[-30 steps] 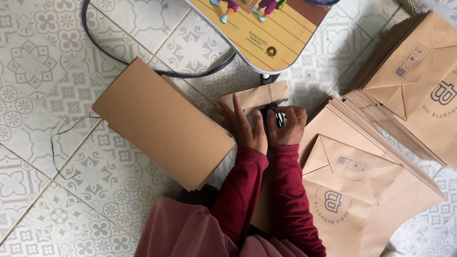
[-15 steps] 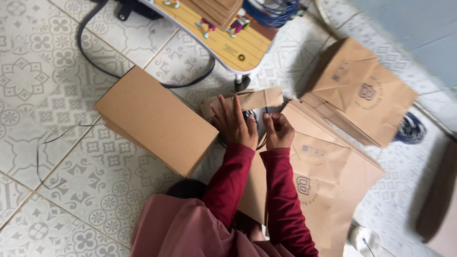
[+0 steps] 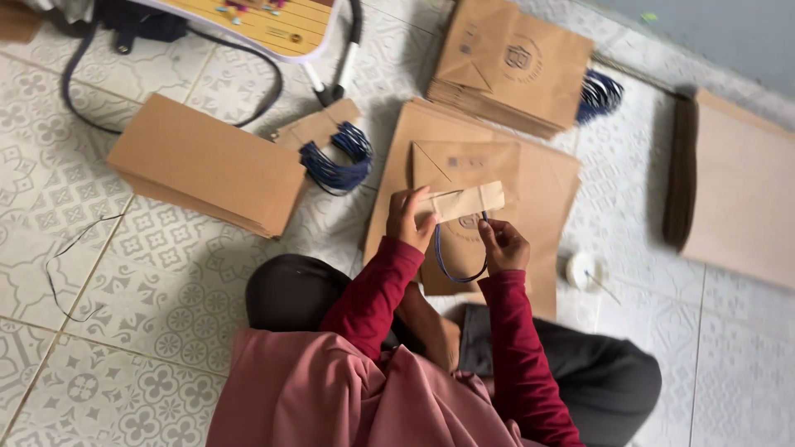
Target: The person sits on the floor and assembles paper bags by applying glue to a cardboard strip with a blue string attached, then attaching it to the bag. They repeat this process for multiple bags, pressing the glued areas to secure them.
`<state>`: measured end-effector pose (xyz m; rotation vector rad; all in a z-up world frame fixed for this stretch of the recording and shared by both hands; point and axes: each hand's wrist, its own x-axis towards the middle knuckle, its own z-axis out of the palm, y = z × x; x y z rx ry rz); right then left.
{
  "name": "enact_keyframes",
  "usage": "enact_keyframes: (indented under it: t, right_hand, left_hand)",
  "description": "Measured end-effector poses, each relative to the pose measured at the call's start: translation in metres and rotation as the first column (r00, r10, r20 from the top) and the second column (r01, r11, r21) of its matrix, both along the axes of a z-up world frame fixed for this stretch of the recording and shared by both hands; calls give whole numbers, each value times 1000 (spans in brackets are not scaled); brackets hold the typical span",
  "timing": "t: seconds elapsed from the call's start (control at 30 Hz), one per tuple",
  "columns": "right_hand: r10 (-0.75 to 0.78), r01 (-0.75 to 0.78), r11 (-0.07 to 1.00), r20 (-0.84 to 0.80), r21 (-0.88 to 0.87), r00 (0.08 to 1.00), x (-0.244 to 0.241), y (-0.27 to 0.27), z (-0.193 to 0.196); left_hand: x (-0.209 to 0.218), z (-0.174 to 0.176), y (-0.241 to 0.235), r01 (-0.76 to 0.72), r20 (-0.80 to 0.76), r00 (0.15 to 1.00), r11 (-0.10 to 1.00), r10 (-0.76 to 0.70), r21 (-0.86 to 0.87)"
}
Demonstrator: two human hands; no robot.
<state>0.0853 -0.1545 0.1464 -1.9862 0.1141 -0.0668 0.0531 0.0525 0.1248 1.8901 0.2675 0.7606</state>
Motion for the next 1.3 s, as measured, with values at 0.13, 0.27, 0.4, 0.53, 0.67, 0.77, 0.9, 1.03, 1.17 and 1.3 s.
enact_keyframes:
  t: [0.13,0.27,0.4,0.53,0.67,0.77,0.9,1.03,1.17,1.3]
  right_hand:
    - [-64,55,990,-69,-130,996,-34,-58,-44]
    - [1,-27,947,-82,-319,997,-67,-81,-79]
    - [103,-54,868,72,-494,992,-78,-97,-115]
    - [66,3,892,136,-453,988,-85,-96,-104]
    - [-28,32,998,70,-54,997,-85,-90,-67]
    - [-24,20,914,4,406,1000,-96,-77,-6]
    - [60,-134,837,155,531,986,-130,-66,43]
    - [176,-239,965,420,103,890,-150,-53,91]
    - [283,-180,957,592,-228,754,-142,-49,81]
    - [361,-217,927,573,-306,736,-142,-58,59]
  left_hand:
    - [-17,-71,-47,121,-167,980,990,-108,71]
    - [-40,-59,-52,174,-186,975,931,-119,321]
    - [-61,-46,-48,192,-421,907,867,23,460]
    - [-66,-76,-67,275,-536,844,855,4,440]
    - [-72,-50,-83,251,-451,892,873,-40,418]
    - [-90,12,-96,286,-264,939,927,-220,244]
    - [-128,75,-118,449,-7,881,841,-473,-301]
    - [-126,21,-146,522,246,811,466,-530,-715]
    - [-118,44,-150,443,283,844,293,-456,-847]
    - [-118,42,-149,332,231,861,157,-454,-930]
